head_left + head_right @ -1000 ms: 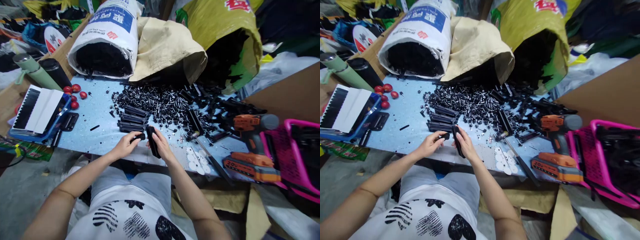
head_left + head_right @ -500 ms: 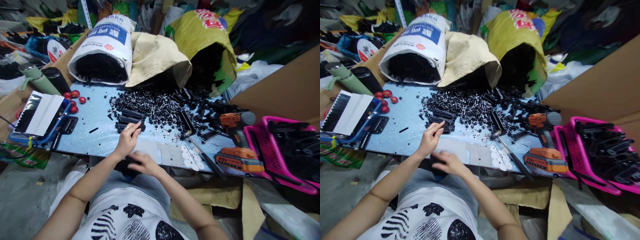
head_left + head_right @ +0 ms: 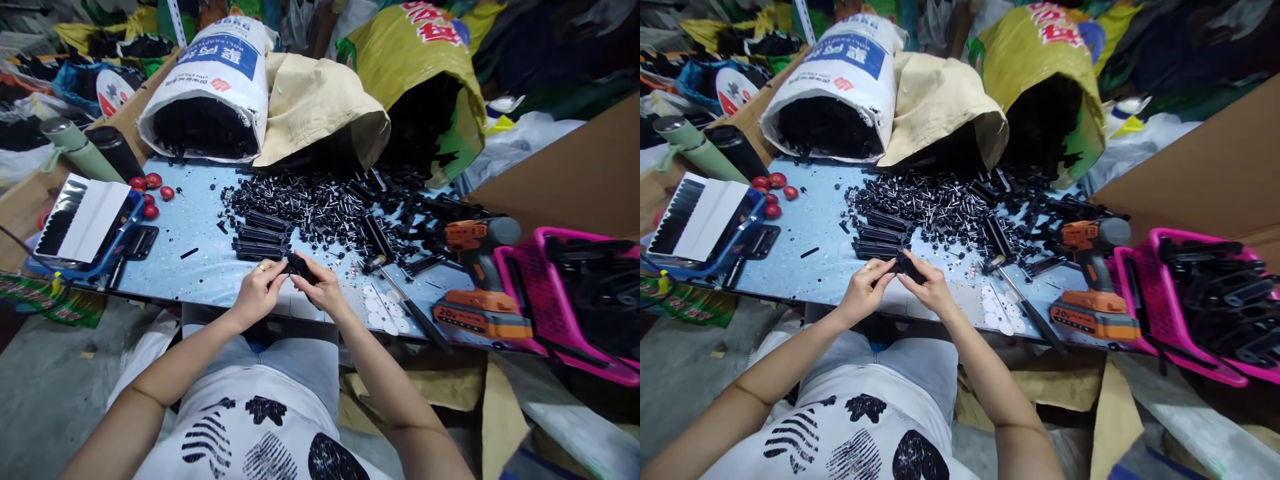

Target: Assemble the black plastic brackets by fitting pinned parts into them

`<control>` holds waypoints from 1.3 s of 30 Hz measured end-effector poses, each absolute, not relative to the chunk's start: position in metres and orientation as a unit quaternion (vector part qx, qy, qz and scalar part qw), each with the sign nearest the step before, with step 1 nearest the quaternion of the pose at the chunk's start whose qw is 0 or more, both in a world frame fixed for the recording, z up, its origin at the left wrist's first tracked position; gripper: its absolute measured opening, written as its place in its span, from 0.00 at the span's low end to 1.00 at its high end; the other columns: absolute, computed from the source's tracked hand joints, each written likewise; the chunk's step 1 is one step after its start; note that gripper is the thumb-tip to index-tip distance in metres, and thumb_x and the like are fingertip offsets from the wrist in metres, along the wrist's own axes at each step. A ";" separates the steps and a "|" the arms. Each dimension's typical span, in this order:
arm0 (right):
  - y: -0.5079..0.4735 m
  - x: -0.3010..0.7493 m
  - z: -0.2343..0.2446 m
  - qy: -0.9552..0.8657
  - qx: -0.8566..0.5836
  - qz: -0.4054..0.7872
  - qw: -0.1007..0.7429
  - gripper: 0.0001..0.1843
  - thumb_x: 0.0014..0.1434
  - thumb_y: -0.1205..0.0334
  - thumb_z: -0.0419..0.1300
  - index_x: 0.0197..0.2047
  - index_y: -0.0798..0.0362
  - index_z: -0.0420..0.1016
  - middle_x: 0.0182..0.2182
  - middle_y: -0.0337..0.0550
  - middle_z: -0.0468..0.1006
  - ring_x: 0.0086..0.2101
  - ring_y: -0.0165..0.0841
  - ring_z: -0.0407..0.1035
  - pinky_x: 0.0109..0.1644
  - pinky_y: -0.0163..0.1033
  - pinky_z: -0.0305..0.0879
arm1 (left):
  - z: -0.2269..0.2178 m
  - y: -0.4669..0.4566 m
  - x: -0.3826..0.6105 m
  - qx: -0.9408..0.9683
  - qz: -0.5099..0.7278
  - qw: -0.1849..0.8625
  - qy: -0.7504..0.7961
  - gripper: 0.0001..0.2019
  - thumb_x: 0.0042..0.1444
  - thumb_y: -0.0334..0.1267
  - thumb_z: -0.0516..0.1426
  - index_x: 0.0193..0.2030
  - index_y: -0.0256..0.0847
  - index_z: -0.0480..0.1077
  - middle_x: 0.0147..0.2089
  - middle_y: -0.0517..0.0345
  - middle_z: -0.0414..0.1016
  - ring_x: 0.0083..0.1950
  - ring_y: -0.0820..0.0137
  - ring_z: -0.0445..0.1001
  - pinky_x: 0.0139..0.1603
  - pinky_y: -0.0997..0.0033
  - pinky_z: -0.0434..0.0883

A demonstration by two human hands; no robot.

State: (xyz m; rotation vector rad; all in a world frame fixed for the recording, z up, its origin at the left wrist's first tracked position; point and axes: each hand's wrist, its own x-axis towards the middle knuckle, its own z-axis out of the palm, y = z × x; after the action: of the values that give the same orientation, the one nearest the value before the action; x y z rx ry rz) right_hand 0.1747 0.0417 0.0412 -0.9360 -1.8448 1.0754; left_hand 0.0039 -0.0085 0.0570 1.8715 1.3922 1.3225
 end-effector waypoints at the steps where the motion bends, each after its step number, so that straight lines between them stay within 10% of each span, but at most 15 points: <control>1: 0.045 0.178 0.043 -0.759 -0.353 0.383 0.390 0.28 0.57 0.53 0.61 0.59 0.51 0.68 0.45 0.48 0.74 0.35 0.31 0.71 0.40 0.39 0.71 | 0.058 -0.009 0.003 0.684 0.476 0.217 0.508 0.16 0.62 0.36 0.51 0.55 0.39 0.70 0.43 0.50 0.72 0.44 0.69 0.72 0.47 0.70 0.70; 23: 0.016 0.151 0.050 -0.775 -0.321 0.244 0.487 0.29 0.66 0.57 0.49 0.68 0.53 0.52 0.40 0.49 0.72 0.36 0.33 0.67 0.41 0.40 0.68 | 0.064 -0.002 0.009 0.685 0.577 0.100 0.433 0.15 0.63 0.33 0.50 0.55 0.39 0.68 0.45 0.50 0.73 0.46 0.71 0.72 0.46 0.70 0.71; 29: 0.035 0.159 0.031 -0.846 -0.369 0.241 0.300 0.28 0.67 0.50 0.45 0.67 0.48 0.54 0.43 0.47 0.74 0.40 0.33 0.69 0.41 0.37 0.68 | 0.017 -0.013 0.014 0.520 0.563 0.281 0.578 0.20 0.65 0.45 0.47 0.60 0.41 0.61 0.46 0.50 0.69 0.32 0.75 0.72 0.34 0.72 0.73; 36: 0.156 0.256 0.022 -0.779 -0.582 0.091 0.216 0.26 0.65 0.49 0.49 0.59 0.54 0.67 0.50 0.52 0.72 0.50 0.39 0.65 0.52 0.44 0.63 | 0.000 -0.024 -0.006 0.748 0.239 0.120 0.608 0.24 0.59 0.34 0.52 0.63 0.44 0.59 0.62 0.43 0.60 0.64 0.52 0.58 0.62 0.42 0.56; 39: 0.209 0.296 0.022 -0.703 -0.684 0.046 0.190 0.25 0.65 0.54 0.48 0.59 0.60 0.65 0.51 0.58 0.69 0.52 0.40 0.61 0.54 0.45 0.58 | 0.007 -0.005 -0.005 0.870 0.104 0.103 0.472 0.23 0.59 0.26 0.47 0.59 0.45 0.64 0.54 0.48 0.70 0.58 0.59 0.65 0.63 0.42 0.54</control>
State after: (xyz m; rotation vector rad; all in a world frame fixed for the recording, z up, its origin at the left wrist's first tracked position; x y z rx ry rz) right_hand 0.2961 0.2089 0.0218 -1.9226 -1.9753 0.1296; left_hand -0.0050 -0.0053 0.0071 2.5652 1.3912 0.3074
